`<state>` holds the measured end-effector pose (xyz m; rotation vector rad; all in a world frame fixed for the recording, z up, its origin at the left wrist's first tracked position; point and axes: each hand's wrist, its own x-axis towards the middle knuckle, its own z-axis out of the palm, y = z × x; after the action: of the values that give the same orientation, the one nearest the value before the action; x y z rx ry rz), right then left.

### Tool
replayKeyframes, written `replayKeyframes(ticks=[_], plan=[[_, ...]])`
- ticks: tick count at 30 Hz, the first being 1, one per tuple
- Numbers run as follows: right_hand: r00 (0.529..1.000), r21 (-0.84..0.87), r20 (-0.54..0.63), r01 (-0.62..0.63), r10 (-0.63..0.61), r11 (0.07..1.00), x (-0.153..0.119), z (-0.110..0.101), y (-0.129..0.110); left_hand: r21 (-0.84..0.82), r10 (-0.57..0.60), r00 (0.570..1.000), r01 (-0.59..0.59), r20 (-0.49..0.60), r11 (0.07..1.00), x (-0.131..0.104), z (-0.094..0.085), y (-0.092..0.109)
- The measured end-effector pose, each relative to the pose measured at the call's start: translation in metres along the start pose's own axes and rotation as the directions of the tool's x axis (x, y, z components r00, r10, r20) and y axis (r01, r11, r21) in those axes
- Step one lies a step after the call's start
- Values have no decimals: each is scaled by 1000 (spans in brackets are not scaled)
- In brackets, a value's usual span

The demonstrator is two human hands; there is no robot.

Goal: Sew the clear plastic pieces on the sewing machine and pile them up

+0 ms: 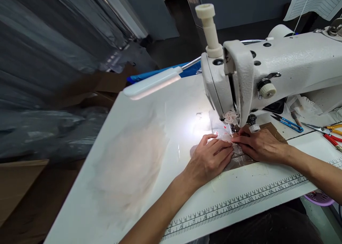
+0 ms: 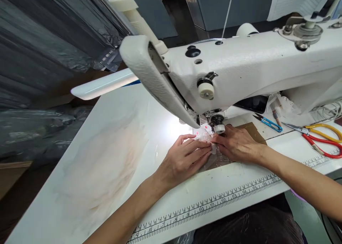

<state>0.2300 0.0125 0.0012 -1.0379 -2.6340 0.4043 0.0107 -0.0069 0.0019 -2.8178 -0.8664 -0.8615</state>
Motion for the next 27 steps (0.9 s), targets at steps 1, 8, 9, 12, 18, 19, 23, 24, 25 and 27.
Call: replayKeyframes(ticks=[1, 8, 9, 12, 18, 19, 23, 24, 25, 27], plan=[[1000, 58, -17, -21, 22, 998, -1, -1, 0, 7, 5, 1000, -5, -4, 1000, 0, 0, 0], [996, 273, -56, -47, 65, 961, -6, -4, 7, 63, 33, 999, -32, -10, 997, -2, 2, 0], [997, 257, -64, -26, 44, 966, -7, -3, 7, 76, 39, 999, -38, -10, 996, -2, 2, 0], [998, 175, -58, -1, 11, 985, -7, 0, 6, 111, 51, 999, -49, -11, 993, -1, 1, 0], [997, 118, -78, 17, -8, 993, -7, 1, 4, 128, 90, 995, -83, -52, 988, 0, 1, 1], [996, 142, -93, 22, -8, 990, -7, 1, 4, 130, 96, 994, -88, -59, 988, 0, 1, 1], [993, 291, -115, 12, 22, 957, -8, -2, 6, 126, 103, 993, -94, -66, 988, 1, 1, 1], [994, 318, -108, 7, 29, 948, -8, -3, 6, 127, 103, 993, -94, -64, 987, 1, 0, 1], [994, 335, -101, 2, 33, 942, -8, -4, 7, 129, 104, 993, -96, -63, 987, 1, 0, 1], [994, 346, -101, 2, 35, 938, -7, -5, 7, 134, 106, 993, -97, -60, 986, 1, 0, 1]])
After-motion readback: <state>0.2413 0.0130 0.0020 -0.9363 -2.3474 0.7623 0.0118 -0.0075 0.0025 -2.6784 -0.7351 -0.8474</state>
